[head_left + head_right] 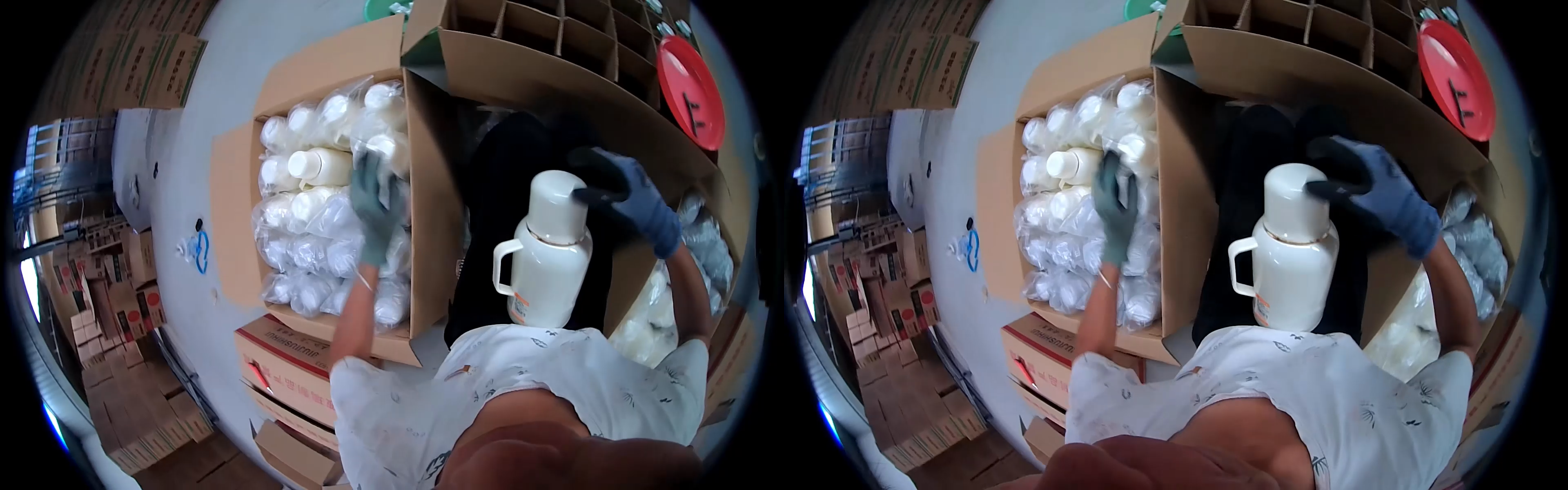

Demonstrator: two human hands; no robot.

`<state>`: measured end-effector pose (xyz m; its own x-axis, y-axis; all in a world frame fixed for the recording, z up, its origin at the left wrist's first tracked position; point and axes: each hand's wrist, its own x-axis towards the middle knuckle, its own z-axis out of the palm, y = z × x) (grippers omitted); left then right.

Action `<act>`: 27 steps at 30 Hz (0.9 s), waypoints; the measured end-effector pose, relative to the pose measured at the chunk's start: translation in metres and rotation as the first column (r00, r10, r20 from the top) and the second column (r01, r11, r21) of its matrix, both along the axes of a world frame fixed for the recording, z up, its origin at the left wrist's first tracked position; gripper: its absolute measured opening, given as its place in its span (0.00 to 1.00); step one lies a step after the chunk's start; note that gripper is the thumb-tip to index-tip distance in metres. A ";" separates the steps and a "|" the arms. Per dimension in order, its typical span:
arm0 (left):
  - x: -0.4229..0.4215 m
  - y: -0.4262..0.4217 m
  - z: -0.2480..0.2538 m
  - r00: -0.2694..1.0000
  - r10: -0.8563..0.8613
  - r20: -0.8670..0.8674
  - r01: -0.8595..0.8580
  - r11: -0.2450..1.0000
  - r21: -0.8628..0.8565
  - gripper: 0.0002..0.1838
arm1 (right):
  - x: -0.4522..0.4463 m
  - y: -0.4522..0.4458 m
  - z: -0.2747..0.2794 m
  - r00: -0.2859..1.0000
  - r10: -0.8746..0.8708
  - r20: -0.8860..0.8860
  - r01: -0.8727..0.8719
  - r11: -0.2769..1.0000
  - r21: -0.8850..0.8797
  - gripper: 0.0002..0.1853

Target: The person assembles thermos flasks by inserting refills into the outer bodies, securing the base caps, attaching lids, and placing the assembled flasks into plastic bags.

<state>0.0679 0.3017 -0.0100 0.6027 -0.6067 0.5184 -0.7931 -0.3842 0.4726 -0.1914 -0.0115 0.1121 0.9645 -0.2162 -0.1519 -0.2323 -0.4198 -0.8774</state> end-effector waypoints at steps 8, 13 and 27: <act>0.150 -0.098 -0.075 0.931 0.256 0.259 -0.364 0.612 0.703 0.45 | 0.041 -0.034 -0.027 0.988 -0.107 0.111 0.124 0.980 -0.157 0.20; 0.209 -0.101 -0.103 0.954 0.292 0.073 -0.293 0.841 0.454 0.18 | 0.048 -0.055 -0.015 0.996 -0.094 0.003 0.093 0.987 -0.131 0.24; 0.090 -0.189 0.157 0.139 -0.901 -0.410 0.289 0.433 -0.854 0.29 | 0.204 -0.073 0.026 0.906 -0.393 0.157 0.173 0.683 0.710 0.17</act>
